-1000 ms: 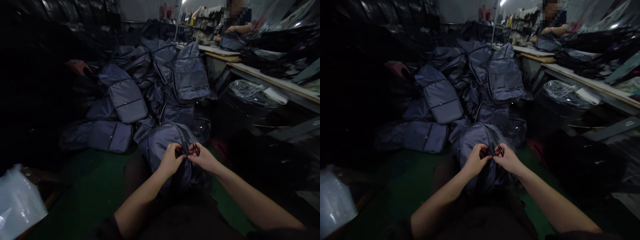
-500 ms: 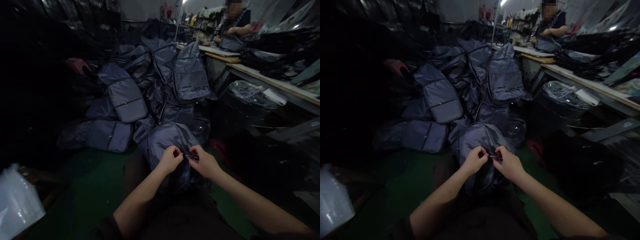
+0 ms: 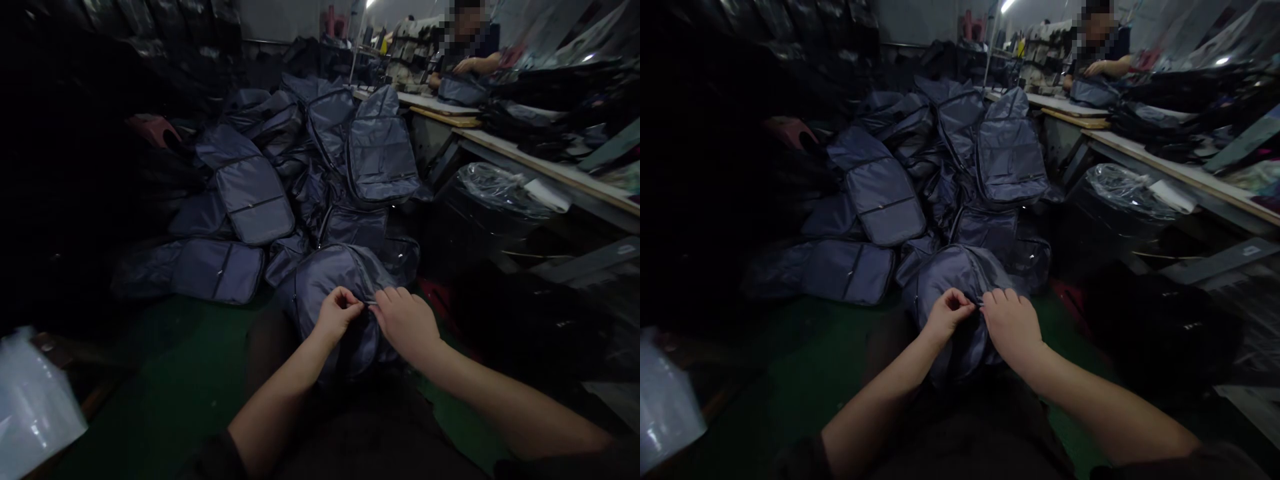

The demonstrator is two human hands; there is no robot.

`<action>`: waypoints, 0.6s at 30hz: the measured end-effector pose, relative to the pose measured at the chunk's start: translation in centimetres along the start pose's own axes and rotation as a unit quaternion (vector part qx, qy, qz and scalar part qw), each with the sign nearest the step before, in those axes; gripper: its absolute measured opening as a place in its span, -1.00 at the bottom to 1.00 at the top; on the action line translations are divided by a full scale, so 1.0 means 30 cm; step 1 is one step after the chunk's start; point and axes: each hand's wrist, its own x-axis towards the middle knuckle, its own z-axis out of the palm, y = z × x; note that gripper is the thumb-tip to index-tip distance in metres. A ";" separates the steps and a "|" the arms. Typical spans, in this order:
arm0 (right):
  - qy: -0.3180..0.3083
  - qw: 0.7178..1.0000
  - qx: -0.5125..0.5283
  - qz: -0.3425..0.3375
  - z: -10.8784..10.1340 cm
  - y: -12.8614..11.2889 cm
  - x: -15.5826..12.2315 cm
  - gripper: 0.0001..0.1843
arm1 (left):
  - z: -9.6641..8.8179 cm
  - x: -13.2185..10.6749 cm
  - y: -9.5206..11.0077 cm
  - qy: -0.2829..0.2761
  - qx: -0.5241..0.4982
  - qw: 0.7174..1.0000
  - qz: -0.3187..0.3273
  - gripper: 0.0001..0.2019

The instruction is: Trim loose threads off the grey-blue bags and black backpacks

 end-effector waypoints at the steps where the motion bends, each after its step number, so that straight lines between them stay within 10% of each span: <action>1: 0.000 1.000 -0.002 -0.004 -0.001 -0.003 0.006 -0.84 | 0.001 -0.002 0.002 0.000 -0.009 1.000 -0.003 -0.74; 10: 0.001 0.981 0.189 0.046 0.038 -0.009 -0.005 -0.80 | -0.073 -0.010 0.044 0.136 -0.022 0.990 0.007 -0.69; 14: 0.033 0.877 0.439 0.193 0.128 0.038 -0.037 -0.60 | -0.083 -0.028 0.077 0.151 0.039 0.988 0.008 -0.78; 18: 0.144 0.789 0.446 0.398 0.280 0.212 -0.053 -0.56 | -0.077 -0.025 0.100 0.127 0.259 0.957 0.009 -0.74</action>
